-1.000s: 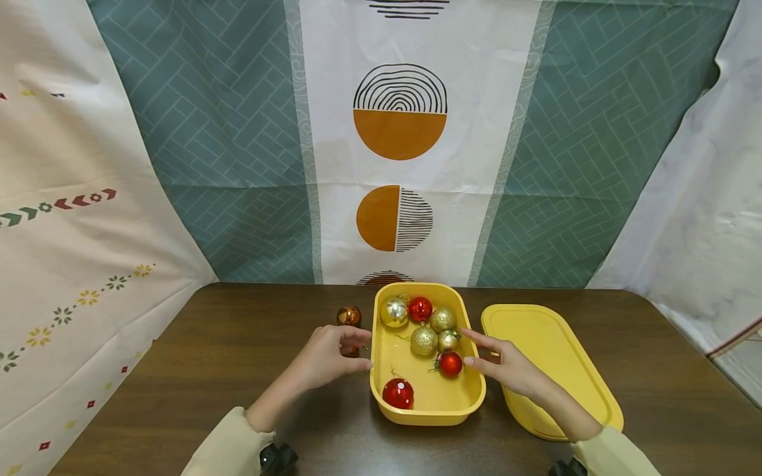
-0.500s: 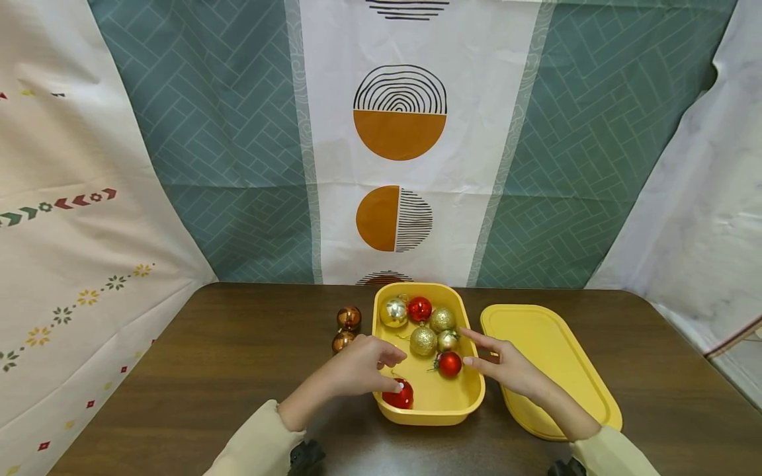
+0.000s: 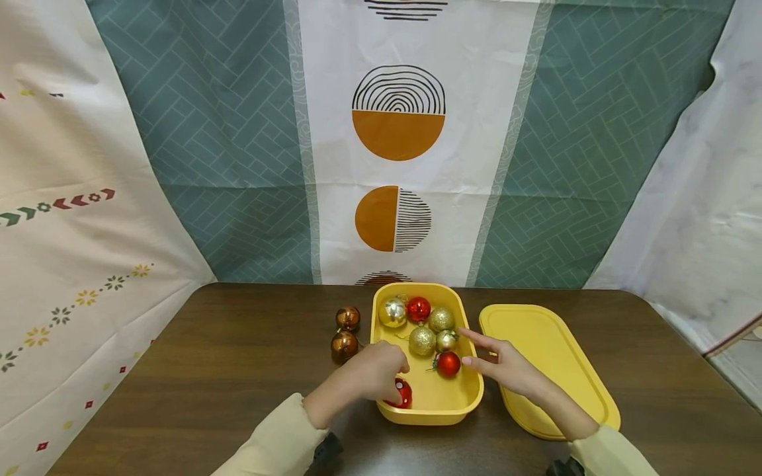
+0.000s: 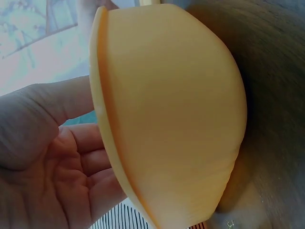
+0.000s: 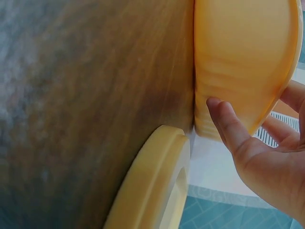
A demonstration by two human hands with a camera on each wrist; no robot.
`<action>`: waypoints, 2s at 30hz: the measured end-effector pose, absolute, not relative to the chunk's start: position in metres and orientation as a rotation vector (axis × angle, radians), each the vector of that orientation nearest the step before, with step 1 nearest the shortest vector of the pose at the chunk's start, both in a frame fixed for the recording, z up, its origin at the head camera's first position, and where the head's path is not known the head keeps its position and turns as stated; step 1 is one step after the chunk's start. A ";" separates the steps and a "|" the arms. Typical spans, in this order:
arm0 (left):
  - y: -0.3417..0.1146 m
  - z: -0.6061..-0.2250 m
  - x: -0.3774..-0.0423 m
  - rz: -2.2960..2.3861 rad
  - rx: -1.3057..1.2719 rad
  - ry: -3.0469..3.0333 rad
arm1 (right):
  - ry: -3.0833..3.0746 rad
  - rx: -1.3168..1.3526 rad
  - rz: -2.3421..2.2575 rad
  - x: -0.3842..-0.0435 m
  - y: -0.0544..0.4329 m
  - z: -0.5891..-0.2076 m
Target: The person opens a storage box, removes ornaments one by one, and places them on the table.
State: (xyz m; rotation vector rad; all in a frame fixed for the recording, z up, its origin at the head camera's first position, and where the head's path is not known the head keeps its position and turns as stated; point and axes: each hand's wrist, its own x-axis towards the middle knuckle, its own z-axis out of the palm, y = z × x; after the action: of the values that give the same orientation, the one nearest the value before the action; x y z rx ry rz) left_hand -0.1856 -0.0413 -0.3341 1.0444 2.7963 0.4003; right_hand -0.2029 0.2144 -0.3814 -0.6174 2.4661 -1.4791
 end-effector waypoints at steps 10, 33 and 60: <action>-0.038 -0.338 -0.184 0.295 1.073 2.814 | 2.457 -0.613 -1.484 -0.202 0.213 -0.381; -0.049 -0.326 -0.186 0.760 0.926 2.758 | 2.481 -0.606 -1.466 -0.202 0.215 -0.381; -0.133 -0.342 -0.173 1.556 0.606 2.720 | 2.460 -0.642 -1.489 -0.202 0.215 -0.381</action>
State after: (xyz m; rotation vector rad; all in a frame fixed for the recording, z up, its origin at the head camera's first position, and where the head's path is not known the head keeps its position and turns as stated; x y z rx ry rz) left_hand -0.1733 -0.1328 -0.3423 0.6059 2.7201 1.5561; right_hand -0.2024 0.2154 -0.3809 -0.6420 2.4598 -1.4894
